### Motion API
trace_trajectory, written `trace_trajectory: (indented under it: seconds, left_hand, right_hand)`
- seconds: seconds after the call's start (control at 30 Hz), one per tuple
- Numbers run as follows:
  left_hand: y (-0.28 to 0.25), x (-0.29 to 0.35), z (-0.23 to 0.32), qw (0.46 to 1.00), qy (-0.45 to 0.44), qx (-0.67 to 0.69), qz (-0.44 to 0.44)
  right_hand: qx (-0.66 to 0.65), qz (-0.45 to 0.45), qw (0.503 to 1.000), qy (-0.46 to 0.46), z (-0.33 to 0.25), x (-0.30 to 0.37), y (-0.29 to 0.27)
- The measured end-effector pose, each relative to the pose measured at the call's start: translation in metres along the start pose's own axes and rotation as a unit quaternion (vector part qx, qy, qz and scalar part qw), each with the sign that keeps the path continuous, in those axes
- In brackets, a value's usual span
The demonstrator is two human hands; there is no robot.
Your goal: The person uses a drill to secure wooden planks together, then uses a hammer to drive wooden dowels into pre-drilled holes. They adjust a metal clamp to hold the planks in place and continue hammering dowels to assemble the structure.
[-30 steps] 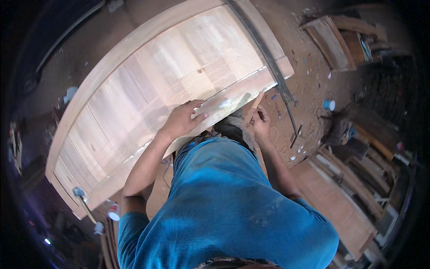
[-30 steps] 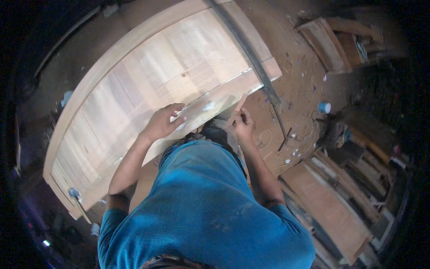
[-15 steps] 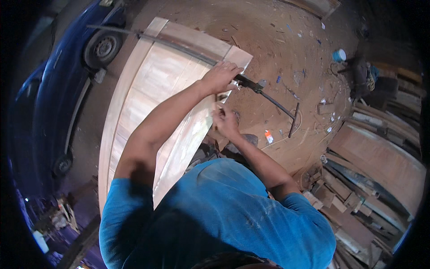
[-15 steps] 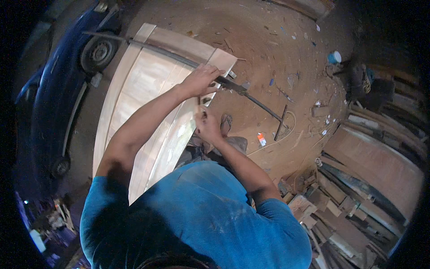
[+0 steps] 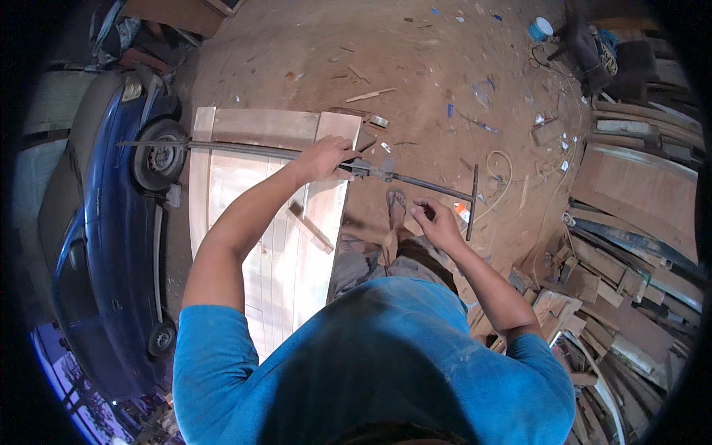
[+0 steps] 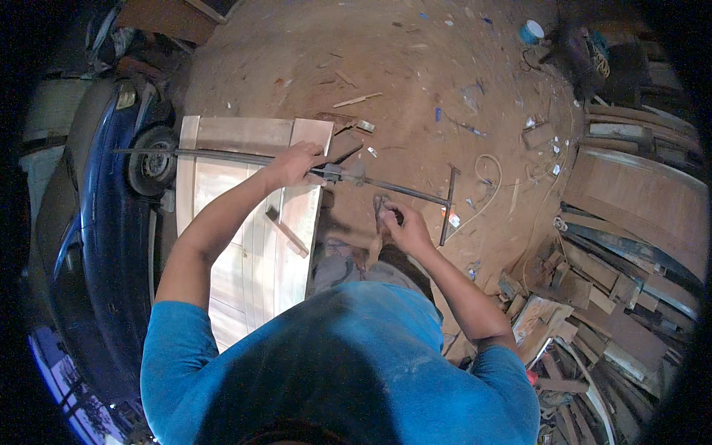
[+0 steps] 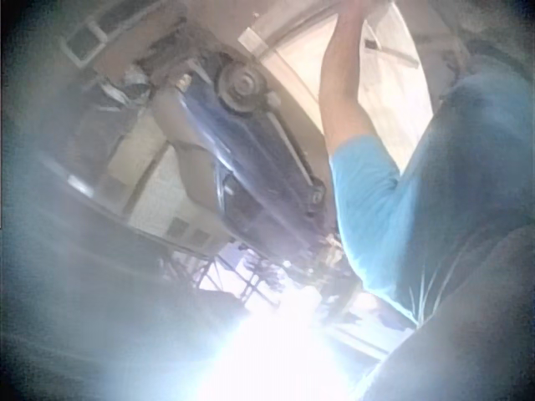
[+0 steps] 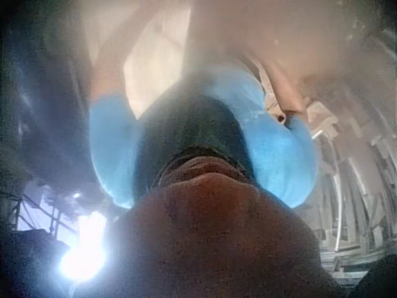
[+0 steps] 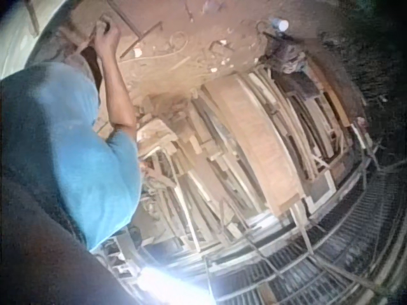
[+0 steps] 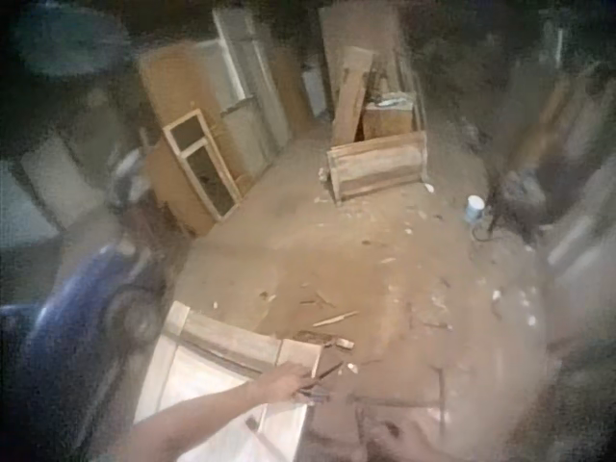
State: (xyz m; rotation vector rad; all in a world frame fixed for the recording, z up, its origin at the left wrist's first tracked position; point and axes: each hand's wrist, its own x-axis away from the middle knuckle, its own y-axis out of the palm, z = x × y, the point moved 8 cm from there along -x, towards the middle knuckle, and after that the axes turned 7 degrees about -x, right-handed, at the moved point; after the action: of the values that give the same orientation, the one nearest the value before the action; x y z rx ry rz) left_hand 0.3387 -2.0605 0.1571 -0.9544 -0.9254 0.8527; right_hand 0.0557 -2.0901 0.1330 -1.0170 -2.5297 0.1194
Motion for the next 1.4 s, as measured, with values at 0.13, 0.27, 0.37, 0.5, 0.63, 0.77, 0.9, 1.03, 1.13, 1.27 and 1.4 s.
trace_trajectory:
  seconds: [0.13, 0.27, 0.37, 0.5, 0.63, 0.77, 0.9, 1.03, 1.13, 1.27, 1.4]
  left_hand:
    - [0.005, 0.002, -0.004, 0.998, -0.036, 0.041, -0.005]
    - [0.01, -0.001, -0.008, 0.998, -0.044, 0.041, 0.009]
    - [0.013, -0.001, -0.013, 0.998, -0.048, 0.036, -0.018]
    - [0.01, -0.004, -0.01, 0.996, -0.057, 0.035, -0.054]
    - [0.012, -0.001, -0.012, 0.997, -0.055, 0.037, -0.041]
    - [0.013, -0.003, -0.014, 0.997, -0.053, 0.033, -0.05]
    - [0.014, -0.003, -0.015, 0.996, -0.054, 0.046, -0.045]
    - [0.013, -0.005, -0.016, 0.996, -0.062, 0.042, -0.047]
    - [0.016, -0.004, -0.018, 0.995, -0.065, 0.047, -0.05]
    - [0.017, -0.004, -0.017, 0.995, -0.064, 0.052, -0.053]
    - [0.009, -0.002, -0.013, 0.995, -0.074, 0.043, -0.04]
  right_hand:
    - [0.055, -0.004, 0.996, -0.067, -0.037, -0.017, -0.005]
    - [0.27, -0.073, 0.951, -0.127, -0.026, -0.068, -0.011]
    - [0.307, -0.218, 0.923, -0.07, 0.004, -0.088, -0.006]
    - [0.341, -0.308, 0.887, -0.04, 0.021, -0.094, -0.001]
    - [0.422, -0.278, 0.862, -0.035, 0.0, -0.097, 0.004]
    - [0.386, -0.211, 0.898, -0.018, 0.004, -0.091, 0.0]
    - [0.316, -0.205, 0.925, -0.058, -0.002, -0.089, 0.001]
    - [0.354, -0.261, 0.898, -0.007, 0.005, -0.092, 0.005]
    - [0.382, -0.225, 0.897, 0.003, 0.008, -0.092, 0.011]
    - [0.407, -0.122, 0.905, -0.039, -0.01, -0.099, 0.009]
    - [0.344, -0.093, 0.932, -0.075, -0.036, -0.09, 0.004]
